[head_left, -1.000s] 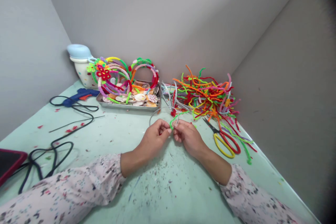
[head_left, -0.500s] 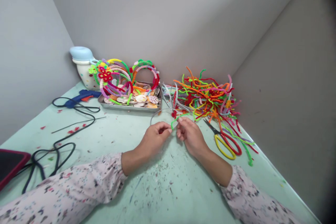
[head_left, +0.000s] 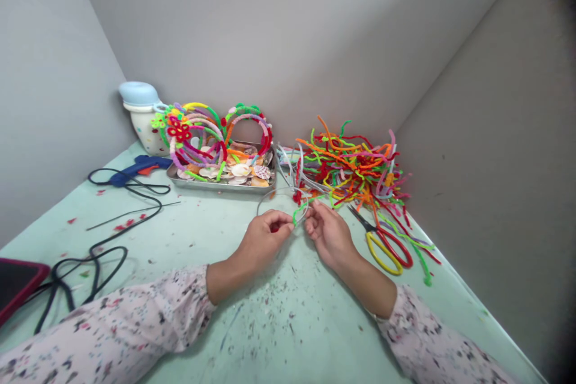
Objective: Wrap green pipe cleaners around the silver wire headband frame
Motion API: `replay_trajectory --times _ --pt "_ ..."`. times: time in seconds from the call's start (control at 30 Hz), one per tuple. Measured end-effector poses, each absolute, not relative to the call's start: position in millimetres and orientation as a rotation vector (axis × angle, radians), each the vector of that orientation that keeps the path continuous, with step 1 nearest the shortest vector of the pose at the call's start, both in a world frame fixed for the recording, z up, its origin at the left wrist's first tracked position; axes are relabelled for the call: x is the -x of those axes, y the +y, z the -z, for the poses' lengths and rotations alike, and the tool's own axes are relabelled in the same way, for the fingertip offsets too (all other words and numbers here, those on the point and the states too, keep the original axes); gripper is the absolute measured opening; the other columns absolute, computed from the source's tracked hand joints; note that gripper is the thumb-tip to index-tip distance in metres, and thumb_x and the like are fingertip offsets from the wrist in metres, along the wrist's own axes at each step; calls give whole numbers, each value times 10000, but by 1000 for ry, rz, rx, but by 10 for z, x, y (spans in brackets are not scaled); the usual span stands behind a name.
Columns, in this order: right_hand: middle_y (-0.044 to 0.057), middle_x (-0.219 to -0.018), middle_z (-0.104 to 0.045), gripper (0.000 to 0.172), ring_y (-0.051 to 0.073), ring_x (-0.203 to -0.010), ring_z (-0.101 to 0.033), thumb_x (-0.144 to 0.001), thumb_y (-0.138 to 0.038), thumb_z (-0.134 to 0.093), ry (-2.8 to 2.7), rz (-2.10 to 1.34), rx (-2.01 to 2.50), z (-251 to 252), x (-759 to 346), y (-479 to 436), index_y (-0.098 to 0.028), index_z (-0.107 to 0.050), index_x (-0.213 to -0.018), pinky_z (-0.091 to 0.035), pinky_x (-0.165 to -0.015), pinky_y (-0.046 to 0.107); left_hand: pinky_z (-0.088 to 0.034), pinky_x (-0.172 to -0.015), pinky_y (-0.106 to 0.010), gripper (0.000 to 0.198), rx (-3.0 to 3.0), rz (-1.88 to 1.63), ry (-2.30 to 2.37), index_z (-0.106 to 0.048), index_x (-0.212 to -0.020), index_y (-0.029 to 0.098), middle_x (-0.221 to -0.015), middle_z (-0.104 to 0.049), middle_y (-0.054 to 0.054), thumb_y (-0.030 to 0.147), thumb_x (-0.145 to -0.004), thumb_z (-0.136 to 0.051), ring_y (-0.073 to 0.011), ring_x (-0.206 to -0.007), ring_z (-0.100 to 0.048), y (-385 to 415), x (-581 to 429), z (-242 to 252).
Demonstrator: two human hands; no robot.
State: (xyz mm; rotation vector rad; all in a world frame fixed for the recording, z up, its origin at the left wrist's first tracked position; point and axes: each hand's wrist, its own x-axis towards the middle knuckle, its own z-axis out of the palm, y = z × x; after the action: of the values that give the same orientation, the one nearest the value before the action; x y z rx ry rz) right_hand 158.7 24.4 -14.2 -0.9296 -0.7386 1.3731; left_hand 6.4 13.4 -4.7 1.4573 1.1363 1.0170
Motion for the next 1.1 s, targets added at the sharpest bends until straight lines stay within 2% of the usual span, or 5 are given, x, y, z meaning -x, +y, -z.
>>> replay_trajectory --times 0.2,0.33,0.6,0.83,1.1 --pt "-35 -582 -559 165 54 -430 -479 -703 -269 -687 -684 -1432 887 139 -1616 276 -165 -571 -649 -296 -349 160 -399 -589 -222 123 -1604 -1048 1058 -666 -823 157 -718 -569 1 246 -776 -594 -111 -643 -507 104 -45 26" --pt "-41 -572 -558 80 59 -438 -467 -693 -191 -646 -617 -1480 836 103 -1627 271 -174 -574 -663 -315 -360 162 -394 -586 -222 114 -1657 -1037 1026 -663 -794 158 -714 -541 4 245 -785 -590 -105 -634 -494 86 -43 21" --pt "-52 -533 -550 32 54 -372 -418 -736 -198 -592 -466 -1613 715 20 -1639 248 -169 -600 -748 -329 -351 171 -390 -577 -223 134 -1606 -1055 983 -667 -822 156 -694 -543 8 260 -788 -589 -106 -621 -487 85 -36 1" --pt "-44 -539 -543 102 58 -391 -423 -766 -265 -645 -436 -1806 726 52 -1626 256 -171 -606 -753 -303 -338 162 -390 -624 -242 159 -1660 -1008 878 -702 -834 150 -727 -541 -6 254 -790 -590 -117 -662 -498 60 -26 -32" --pt "-52 -545 -524 249 35 -399 -383 -732 -361 -733 -744 -1681 787 55 -1582 184 -143 -665 -828 -290 -361 152 -376 -648 -248 116 -1702 -869 752 -677 -797 148 -736 -549 -2 228 -782 -594 -121 -684 -490 51 -43 -4"
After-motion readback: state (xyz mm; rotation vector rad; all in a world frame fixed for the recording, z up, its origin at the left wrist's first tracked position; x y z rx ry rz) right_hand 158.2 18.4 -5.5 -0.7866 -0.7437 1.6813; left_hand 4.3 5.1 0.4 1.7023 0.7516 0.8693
